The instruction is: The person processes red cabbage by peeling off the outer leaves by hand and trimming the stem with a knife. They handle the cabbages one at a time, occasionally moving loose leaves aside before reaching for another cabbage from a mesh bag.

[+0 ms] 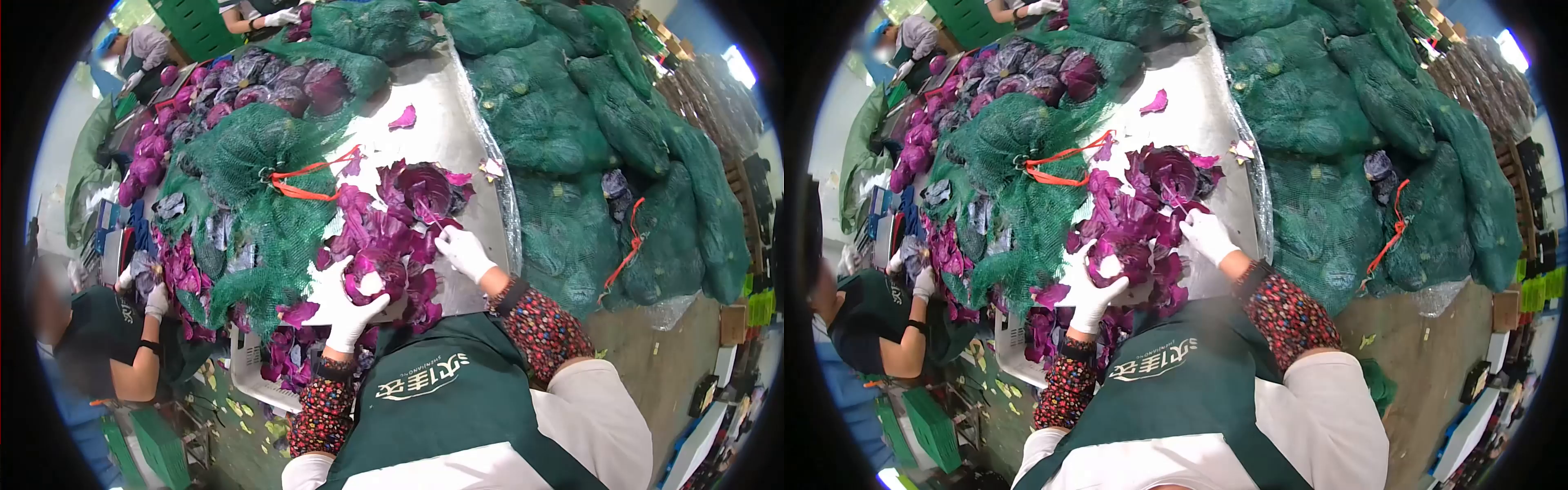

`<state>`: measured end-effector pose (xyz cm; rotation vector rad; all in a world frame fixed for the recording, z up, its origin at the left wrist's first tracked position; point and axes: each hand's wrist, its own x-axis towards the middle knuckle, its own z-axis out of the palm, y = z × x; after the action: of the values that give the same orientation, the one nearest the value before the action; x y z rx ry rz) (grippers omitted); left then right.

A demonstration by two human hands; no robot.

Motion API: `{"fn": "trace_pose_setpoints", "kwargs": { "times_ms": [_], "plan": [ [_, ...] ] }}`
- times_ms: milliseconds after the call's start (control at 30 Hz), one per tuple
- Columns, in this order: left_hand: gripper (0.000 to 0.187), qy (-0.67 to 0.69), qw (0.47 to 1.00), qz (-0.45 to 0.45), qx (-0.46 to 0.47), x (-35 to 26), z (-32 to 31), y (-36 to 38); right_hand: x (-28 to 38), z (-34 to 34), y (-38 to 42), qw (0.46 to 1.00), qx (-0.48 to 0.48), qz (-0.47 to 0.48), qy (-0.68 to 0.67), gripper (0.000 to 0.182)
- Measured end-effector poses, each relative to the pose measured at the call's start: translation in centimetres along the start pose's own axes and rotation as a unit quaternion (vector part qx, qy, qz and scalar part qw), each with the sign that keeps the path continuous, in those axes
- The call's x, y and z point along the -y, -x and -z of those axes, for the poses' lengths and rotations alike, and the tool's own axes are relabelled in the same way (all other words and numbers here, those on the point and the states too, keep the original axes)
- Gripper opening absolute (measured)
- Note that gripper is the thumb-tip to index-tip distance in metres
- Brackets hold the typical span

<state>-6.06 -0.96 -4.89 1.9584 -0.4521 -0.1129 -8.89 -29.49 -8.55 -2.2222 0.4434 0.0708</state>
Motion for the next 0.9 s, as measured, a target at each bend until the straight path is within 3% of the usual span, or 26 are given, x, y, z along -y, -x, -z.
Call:
{"fn": "trace_pose_setpoints", "kwargs": {
  "times_ms": [33,100,133,167,233,300,333,433,467,567,667,767,900],
  "plan": [
    [0.092,0.093,0.995,0.041,-0.002,0.8,-0.3,0.5,0.6,0.1,0.5,1.0,0.007,0.001,-0.002,0.024],
    [0.091,0.014,0.995,0.095,-0.021,0.6,-0.9,0.7,2.6,1.1,2.1,0.997,-0.008,0.056,0.05,0.031],
    [0.09,-0.06,0.995,0.074,-0.041,-0.3,-1.4,0.6,4.1,2.0,2.7,0.997,0.066,0.046,0.002,0.038],
    [0.09,-0.058,0.995,0.07,-0.039,-0.9,-1.4,0.2,4.7,1.8,3.1,0.994,0.066,0.082,0.034,0.041],
    [0.089,-0.183,0.983,0.005,-0.022,-1.7,-1.5,-0.2,6.4,2.0,4.7,0.984,0.086,0.156,0.028,0.044],
    [0.086,-0.18,0.983,-0.01,-0.016,-1.8,-1.6,-0.7,7.2,1.8,5.9,0.978,0.117,0.16,0.059,0.048],
    [0.086,-0.184,0.983,-0.01,-0.015,-2.3,-1.5,-0.9,6.9,1.0,6.3,0.941,0.04,0.311,0.131,0.053],
    [0.086,-0.185,0.983,-0.013,-0.007,-3.5,-1.4,-1.2,6.5,0.3,7.1,0.963,0.094,0.226,0.116,0.049],
    [0.086,-0.182,0.983,-0.017,0.001,-4.0,-1.3,-1.4,6.2,-0.1,7.0,0.949,0.087,0.246,0.179,0.04],
    [0.087,-0.133,0.989,0.012,0.058,-6.3,-1.1,-1.8,6.4,0.5,6.8,0.907,0.074,0.32,0.263,0.036],
    [0.088,-0.139,0.99,0.012,0.005,-4.9,-2.1,-1.6,5.9,-0.1,6.2,0.891,0.025,0.353,0.285,0.034],
    [0.087,-0.17,0.985,0.035,-0.01,-4.6,-2.5,-1.9,6.0,-0.4,5.3,0.918,0.046,0.312,0.241,0.034],
    [0.085,-0.223,0.973,0.05,-0.038,-5.3,-2.8,-2.4,6.0,-0.3,3.9,0.911,0.005,0.344,0.229,0.036]
  ]
}}
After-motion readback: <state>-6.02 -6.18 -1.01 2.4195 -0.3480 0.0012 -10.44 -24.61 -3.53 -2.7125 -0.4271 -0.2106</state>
